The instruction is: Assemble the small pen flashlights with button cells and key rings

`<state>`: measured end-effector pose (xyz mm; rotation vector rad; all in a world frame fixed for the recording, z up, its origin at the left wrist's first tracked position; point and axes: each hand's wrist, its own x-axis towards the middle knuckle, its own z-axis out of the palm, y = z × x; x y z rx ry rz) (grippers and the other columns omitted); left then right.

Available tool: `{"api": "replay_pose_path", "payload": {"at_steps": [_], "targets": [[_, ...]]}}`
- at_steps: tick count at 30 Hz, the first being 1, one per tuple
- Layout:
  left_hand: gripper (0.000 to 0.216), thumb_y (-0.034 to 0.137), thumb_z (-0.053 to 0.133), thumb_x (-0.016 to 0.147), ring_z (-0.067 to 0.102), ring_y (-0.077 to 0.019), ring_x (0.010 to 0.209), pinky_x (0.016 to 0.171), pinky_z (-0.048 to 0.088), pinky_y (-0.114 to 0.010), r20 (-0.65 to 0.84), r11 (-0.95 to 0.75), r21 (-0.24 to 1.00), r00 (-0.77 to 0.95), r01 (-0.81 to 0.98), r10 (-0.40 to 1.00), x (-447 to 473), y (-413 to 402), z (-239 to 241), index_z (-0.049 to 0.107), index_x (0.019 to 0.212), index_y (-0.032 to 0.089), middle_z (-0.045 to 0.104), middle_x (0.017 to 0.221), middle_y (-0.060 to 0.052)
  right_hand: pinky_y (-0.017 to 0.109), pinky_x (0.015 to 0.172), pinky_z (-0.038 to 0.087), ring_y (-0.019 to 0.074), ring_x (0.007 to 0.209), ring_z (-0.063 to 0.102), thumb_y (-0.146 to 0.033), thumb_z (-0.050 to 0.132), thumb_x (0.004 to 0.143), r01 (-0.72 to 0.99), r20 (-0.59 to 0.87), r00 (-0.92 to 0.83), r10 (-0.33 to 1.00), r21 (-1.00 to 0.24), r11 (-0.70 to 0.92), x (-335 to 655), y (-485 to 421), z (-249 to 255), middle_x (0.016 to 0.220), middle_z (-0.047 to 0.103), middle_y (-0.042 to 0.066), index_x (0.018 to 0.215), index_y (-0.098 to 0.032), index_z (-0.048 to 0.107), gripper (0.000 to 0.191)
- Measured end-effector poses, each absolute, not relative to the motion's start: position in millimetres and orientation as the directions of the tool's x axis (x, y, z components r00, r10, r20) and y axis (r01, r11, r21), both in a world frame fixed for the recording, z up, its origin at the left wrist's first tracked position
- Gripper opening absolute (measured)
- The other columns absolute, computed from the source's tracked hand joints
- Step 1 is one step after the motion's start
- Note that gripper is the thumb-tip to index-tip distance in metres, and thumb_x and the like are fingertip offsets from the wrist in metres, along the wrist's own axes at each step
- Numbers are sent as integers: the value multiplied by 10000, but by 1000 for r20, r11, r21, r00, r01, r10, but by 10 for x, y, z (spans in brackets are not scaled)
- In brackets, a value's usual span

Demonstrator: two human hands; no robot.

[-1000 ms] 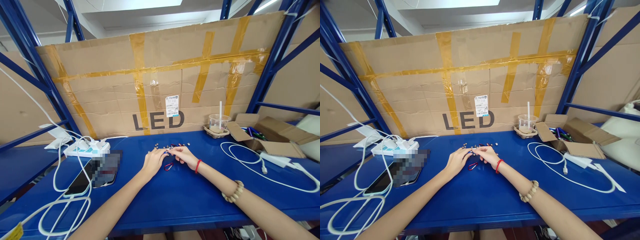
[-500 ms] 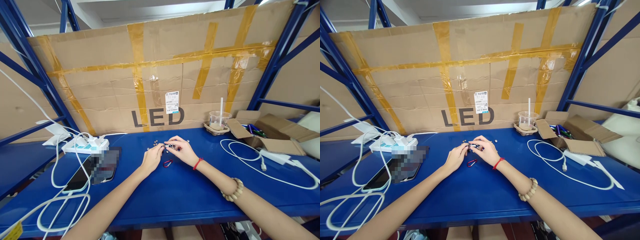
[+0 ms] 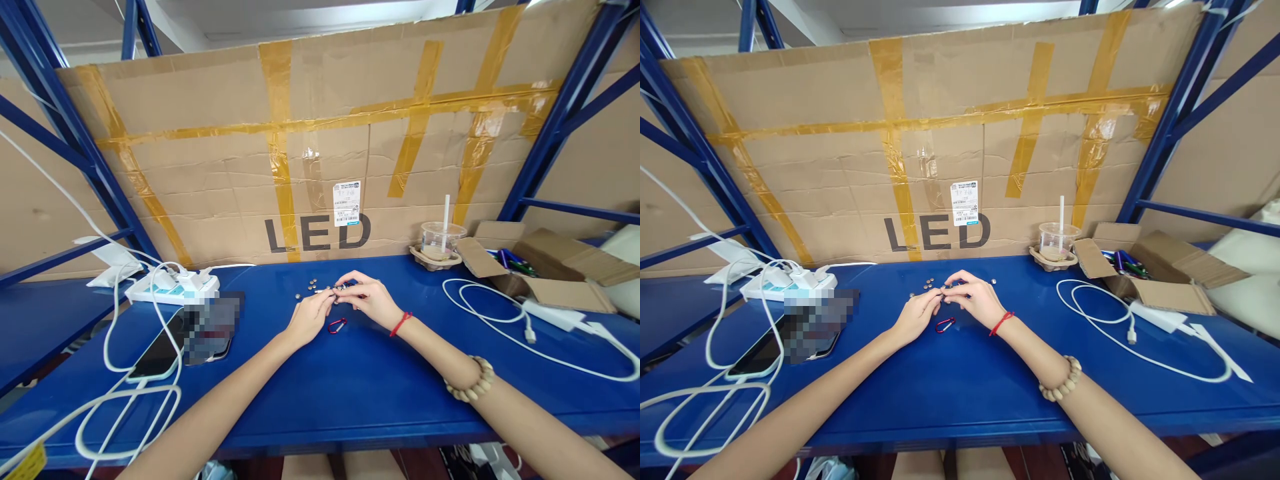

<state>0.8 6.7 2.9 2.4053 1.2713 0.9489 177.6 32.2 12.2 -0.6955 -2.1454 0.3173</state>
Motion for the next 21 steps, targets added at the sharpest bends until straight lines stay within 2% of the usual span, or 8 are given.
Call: {"api": "replay_pose_path", "payload": {"at_steps": [4, 8, 14, 19, 21], "targets": [[268, 277, 250, 891, 494, -111, 621, 593, 346, -202, 409, -586, 517, 421, 624, 810, 8, 49, 26, 495, 988, 231, 521, 683, 32, 214, 493, 459, 49, 485, 495, -331, 518, 791, 320, 637, -523, 566, -469, 823, 1786, 332, 121, 932, 554, 29, 829, -226, 675, 193], [273, 292, 242, 892, 474, -106, 588, 571, 332, -205, 377, -577, 567, 438, 588, 816, 2, 60, 6, 495, 943, 204, 502, 654, 34, 225, 507, 453, 33, 430, 457, -342, 524, 785, 315, 634, -540, 554, -458, 831, 1787, 341, 120, 916, 555, 26, 815, -221, 674, 195], [320, 339, 228, 892, 464, -106, 584, 583, 341, -207, 354, -524, 661, 393, 537, 849, -23, 103, -29, 498, 847, 173, 487, 635, 27, 226, 504, 460, 29, 427, 468, -344, 462, 825, 318, 603, -571, 557, -464, 827, 1775, 355, 86, 954, 550, 36, 937, -236, 644, 240], [321, 317, 209, 895, 463, -111, 602, 603, 359, -208, 335, -563, 649, 472, 512, 816, -25, 81, 2, 494, 899, 168, 495, 663, 18, 220, 485, 454, 28, 427, 469, -334, 462, 826, 319, 590, -571, 571, -481, 816, 1783, 340, 90, 936, 545, 33, 865, -223, 660, 231], [301, 304, 210, 897, 487, -118, 652, 640, 373, -215, 330, -569, 633, 482, 525, 812, -18, 57, 24, 481, 942, 181, 530, 734, 9, 219, 485, 453, 28, 432, 471, -327, 470, 823, 318, 585, -566, 580, -495, 809, 1791, 341, 88, 928, 542, 29, 852, -223, 664, 222]]}}
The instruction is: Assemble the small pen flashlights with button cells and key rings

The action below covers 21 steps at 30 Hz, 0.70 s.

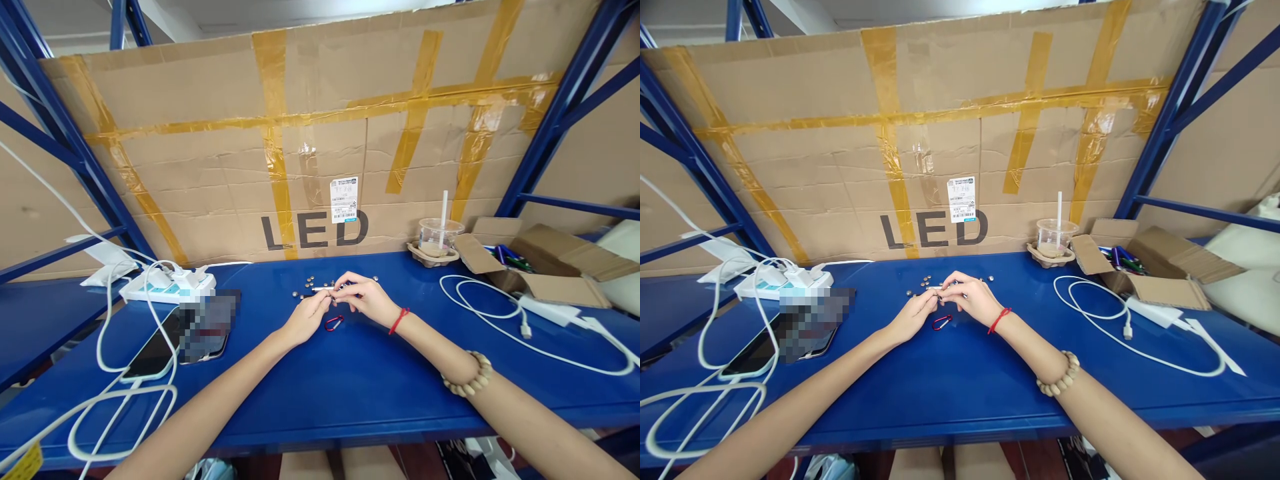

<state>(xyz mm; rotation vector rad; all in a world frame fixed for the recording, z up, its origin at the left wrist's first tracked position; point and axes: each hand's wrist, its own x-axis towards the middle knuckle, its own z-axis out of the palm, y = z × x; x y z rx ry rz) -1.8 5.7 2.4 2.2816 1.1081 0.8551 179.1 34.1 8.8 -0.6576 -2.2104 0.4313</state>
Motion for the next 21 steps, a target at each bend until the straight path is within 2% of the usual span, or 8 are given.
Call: {"api": "replay_pose_path", "payload": {"at_steps": [5, 14, 21], "targets": [[244, 273, 229, 895, 530, -151, 823, 746, 395, -262, 296, -567, 584, 499, 580, 815, -9, 10, 44, 425, 1027, 214, 552, 963, -21, 213, 471, 454, 24, 424, 470, -329, 503, 802, 281, 582, -534, 614, -563, 777, 1801, 352, 73, 882, 528, 23, 837, -215, 673, 208], [219, 217, 268, 885, 559, -181, 876, 754, 416, -296, 298, -566, 557, 490, 607, 819, -19, -36, 65, 383, 1071, 210, 571, 1002, -45, 209, 412, 446, 24, 403, 466, -403, 580, 720, 194, 537, -475, 698, -709, 678, 1739, 304, 99, 811, 511, 19, 760, -176, 683, 252], [213, 242, 292, 888, 543, -187, 959, 798, 411, -297, 310, -557, 560, 468, 614, 828, -6, -57, 93, 394, 1074, 221, 567, 1062, -41, 185, 370, 426, 29, 408, 469, -389, 618, 686, 213, 501, -432, 750, -751, 625, 1710, 268, 126, 770, 514, 20, 690, -161, 673, 234]]}}
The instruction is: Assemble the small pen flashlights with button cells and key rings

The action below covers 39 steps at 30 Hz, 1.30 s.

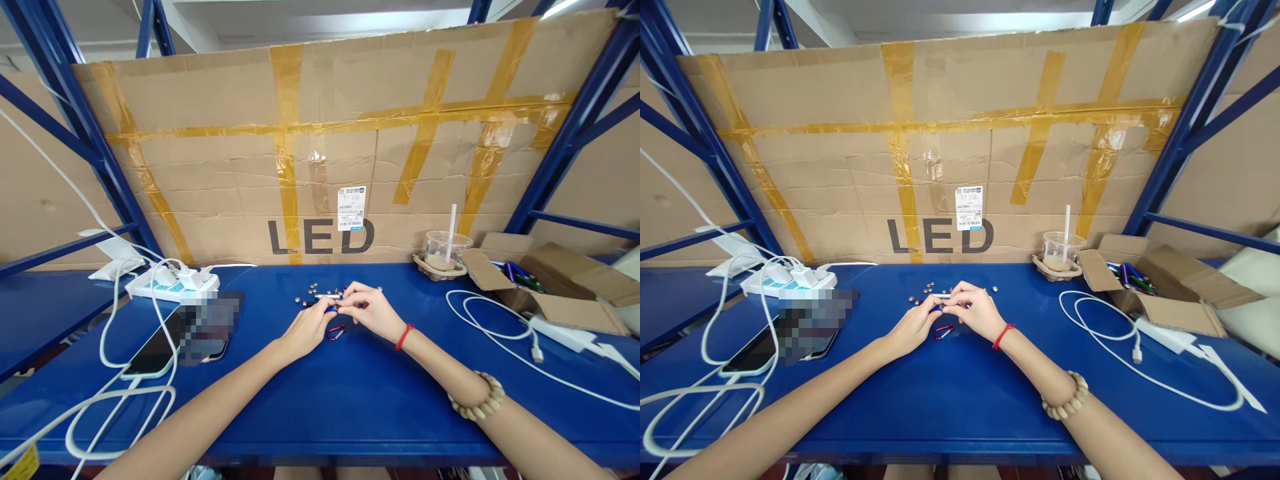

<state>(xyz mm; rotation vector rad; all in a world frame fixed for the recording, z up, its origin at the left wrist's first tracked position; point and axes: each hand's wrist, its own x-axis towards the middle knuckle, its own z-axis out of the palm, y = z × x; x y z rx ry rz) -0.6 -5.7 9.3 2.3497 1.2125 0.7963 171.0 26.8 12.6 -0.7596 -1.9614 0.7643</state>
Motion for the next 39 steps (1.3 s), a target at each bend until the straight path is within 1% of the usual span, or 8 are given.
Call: {"api": "replay_pose_path", "payload": {"at_steps": [3, 9, 17, 20, 22, 24, 32, 39], "targets": [[214, 227, 304, 884, 539, -181, 974, 806, 413, -293, 345, -572, 562, 459, 598, 819, -1, -69, 93, 397, 1077, 225, 559, 1086, -33, 181, 347, 411, 27, 388, 467, -396, 630, 669, 205, 482, -409, 775, -779, 593, 1694, 244, 146, 740, 505, 14, 637, -150, 653, 249], [207, 218, 328, 879, 529, -169, 995, 832, 413, -284, 408, -591, 543, 427, 597, 807, 6, -86, 84, 412, 1068, 216, 549, 1106, -37, 169, 279, 367, 36, 383, 472, -459, 612, 655, 200, 371, -401, 838, -857, 475, 1666, 232, 147, 786, 505, 32, 663, -144, 624, 314], [217, 224, 321, 881, 522, -168, 996, 837, 415, -290, 432, -603, 490, 426, 629, 795, -3, -101, 95, 416, 1076, 217, 549, 1090, -41, 180, 280, 353, 44, 387, 463, -463, 656, 589, 157, 290, -365, 885, -917, 366, 1632, 252, 125, 793, 528, 38, 631, -145, 573, 331], [219, 229, 309, 885, 527, -164, 976, 825, 420, -289, 429, -599, 479, 424, 642, 798, -6, -100, 95, 422, 1072, 221, 555, 1067, -39, 179, 281, 346, 47, 355, 433, -480, 654, 577, 155, 249, -335, 909, -937, 314, 1609, 250, 127, 638, 542, 6, 659, -151, 563, 351], [223, 234, 301, 887, 526, -163, 971, 823, 420, -291, 426, -593, 478, 419, 648, 802, -6, -95, 96, 422, 1075, 224, 553, 1062, -39, 178, 286, 339, 49, 323, 401, -489, 641, 587, 153, 226, -330, 917, -945, 288, 1596, 246, 127, 486, 495, -36, 696, -155, 559, 361], [224, 240, 299, 887, 524, -165, 969, 823, 418, -294, 419, -581, 478, 411, 659, 810, -2, -89, 99, 420, 1075, 225, 549, 1063, -42, 178, 293, 332, 51, 302, 382, -493, 624, 606, 149, 212, -336, 918, -950, 274, 1587, 242, 124, 403, 454, -63, 738, -154, 561, 370], [220, 245, 271, 895, 516, -162, 973, 829, 412, -289, 419, -581, 466, 412, 667, 809, 30, -79, 118, 427, 1049, 222, 553, 1049, -42, 159, 303, 330, 42, 310, 379, -459, 627, 614, 93, 212, -323, 922, -963, 254, 1561, 218, 145, 381, 446, -78, 777, -135, 584, 365], [210, 248, 278, 893, 507, -166, 1000, 835, 414, -297, 413, -574, 426, 414, 699, 811, 30, -66, 113, 416, 1050, 228, 541, 1071, -42, 144, 319, 335, 37, 330, 391, -417, 643, 616, 93, 215, -312, 926, -963, 255, 1579, 224, 148, 381, 459, -71, 770, -124, 600, 334]]}}
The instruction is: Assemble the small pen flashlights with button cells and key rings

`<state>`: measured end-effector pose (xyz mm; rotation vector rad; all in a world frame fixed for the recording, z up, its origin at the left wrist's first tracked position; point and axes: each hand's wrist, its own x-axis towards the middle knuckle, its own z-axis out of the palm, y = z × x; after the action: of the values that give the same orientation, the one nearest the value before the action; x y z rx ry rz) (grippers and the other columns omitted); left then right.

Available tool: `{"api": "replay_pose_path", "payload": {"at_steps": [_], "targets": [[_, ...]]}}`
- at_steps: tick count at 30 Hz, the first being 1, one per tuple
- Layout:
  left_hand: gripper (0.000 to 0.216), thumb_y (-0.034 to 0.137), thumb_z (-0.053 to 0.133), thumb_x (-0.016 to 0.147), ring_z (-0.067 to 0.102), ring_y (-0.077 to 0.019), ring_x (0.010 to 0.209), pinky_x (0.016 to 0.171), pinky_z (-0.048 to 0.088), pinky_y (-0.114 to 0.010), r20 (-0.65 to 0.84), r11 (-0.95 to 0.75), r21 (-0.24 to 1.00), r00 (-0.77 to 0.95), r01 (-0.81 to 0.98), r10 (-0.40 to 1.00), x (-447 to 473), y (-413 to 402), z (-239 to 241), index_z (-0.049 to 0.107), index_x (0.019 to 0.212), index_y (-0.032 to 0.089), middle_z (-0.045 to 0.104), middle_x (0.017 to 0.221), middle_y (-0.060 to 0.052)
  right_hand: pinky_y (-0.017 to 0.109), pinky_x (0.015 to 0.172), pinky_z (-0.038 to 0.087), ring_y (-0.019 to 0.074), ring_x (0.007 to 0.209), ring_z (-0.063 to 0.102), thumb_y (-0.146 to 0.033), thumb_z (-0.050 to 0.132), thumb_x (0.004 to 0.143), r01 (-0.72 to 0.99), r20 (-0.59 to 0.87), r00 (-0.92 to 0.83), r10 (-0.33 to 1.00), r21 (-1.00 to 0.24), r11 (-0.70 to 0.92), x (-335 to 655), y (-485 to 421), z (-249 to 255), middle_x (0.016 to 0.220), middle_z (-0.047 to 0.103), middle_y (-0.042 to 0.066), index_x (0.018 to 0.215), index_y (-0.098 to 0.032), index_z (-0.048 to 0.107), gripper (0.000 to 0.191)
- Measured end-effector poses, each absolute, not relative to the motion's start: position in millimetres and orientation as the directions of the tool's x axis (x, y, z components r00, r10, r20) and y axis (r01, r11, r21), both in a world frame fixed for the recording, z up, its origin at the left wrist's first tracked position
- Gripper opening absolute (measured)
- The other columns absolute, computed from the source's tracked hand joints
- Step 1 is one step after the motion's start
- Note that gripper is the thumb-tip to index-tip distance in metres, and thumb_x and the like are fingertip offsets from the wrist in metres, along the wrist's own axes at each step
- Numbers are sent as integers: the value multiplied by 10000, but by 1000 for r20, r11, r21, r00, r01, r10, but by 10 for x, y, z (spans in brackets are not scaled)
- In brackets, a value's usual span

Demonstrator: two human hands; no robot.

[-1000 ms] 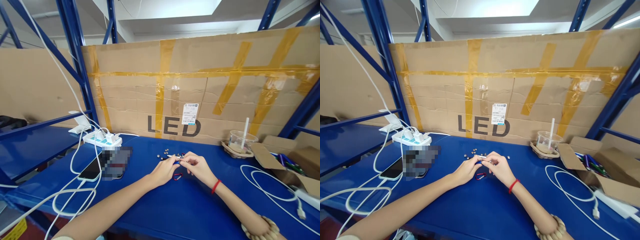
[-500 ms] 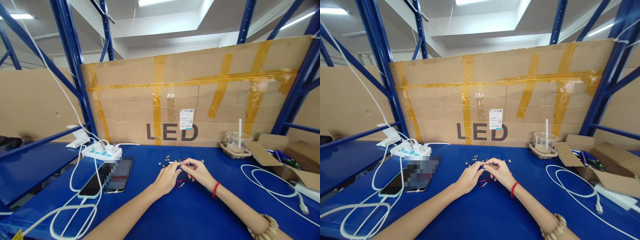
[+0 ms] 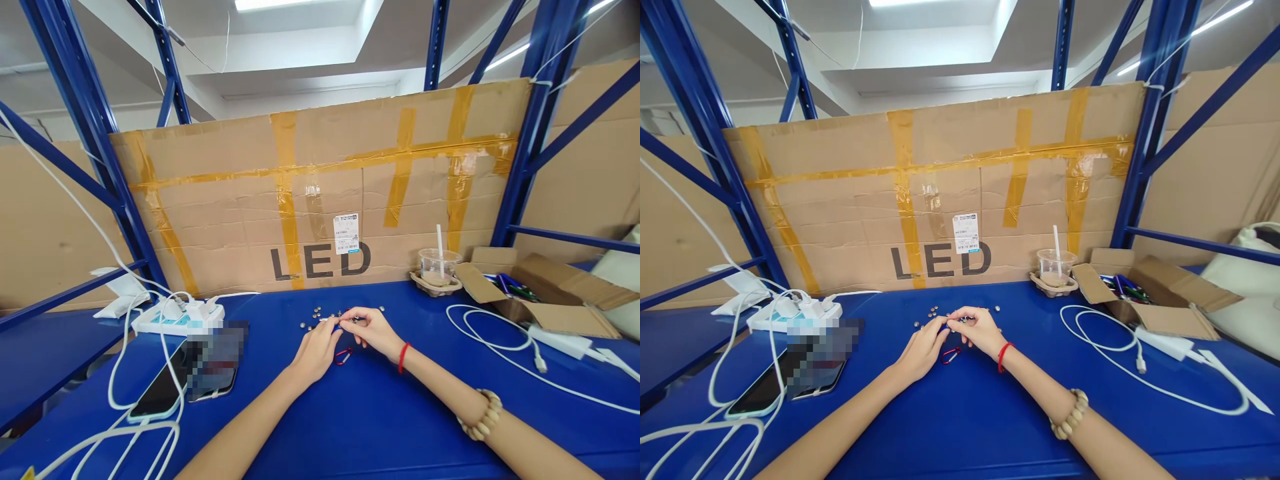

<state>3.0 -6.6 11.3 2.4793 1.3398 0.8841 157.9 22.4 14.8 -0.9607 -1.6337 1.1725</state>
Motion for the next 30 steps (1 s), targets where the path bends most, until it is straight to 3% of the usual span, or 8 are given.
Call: {"api": "replay_pose_path", "payload": {"at_steps": [18, 30], "targets": [[218, 246, 287, 895, 512, -157, 999, 841, 418, -301, 442, -593, 352, 430, 724, 787, 38, -37, 75, 426, 1062, 231, 549, 1082, -27, 163, 326, 335, 44, 343, 401, -415, 643, 625, 74, 196, -381, 904, -968, 241, 1634, 298, 90, 405, 461, -62, 778, -130, 629, 323], [208, 237, 314, 886, 516, -172, 995, 830, 426, -312, 415, -565, 355, 416, 745, 809, 37, -31, 79, 436, 1053, 209, 547, 1079, -51, 157, 332, 314, 27, 347, 392, -384, 667, 591, 34, 169, -318, 933, -981, 189, 1604, 268, 91, 451, 493, -57, 775, -123, 623, 323]]}}
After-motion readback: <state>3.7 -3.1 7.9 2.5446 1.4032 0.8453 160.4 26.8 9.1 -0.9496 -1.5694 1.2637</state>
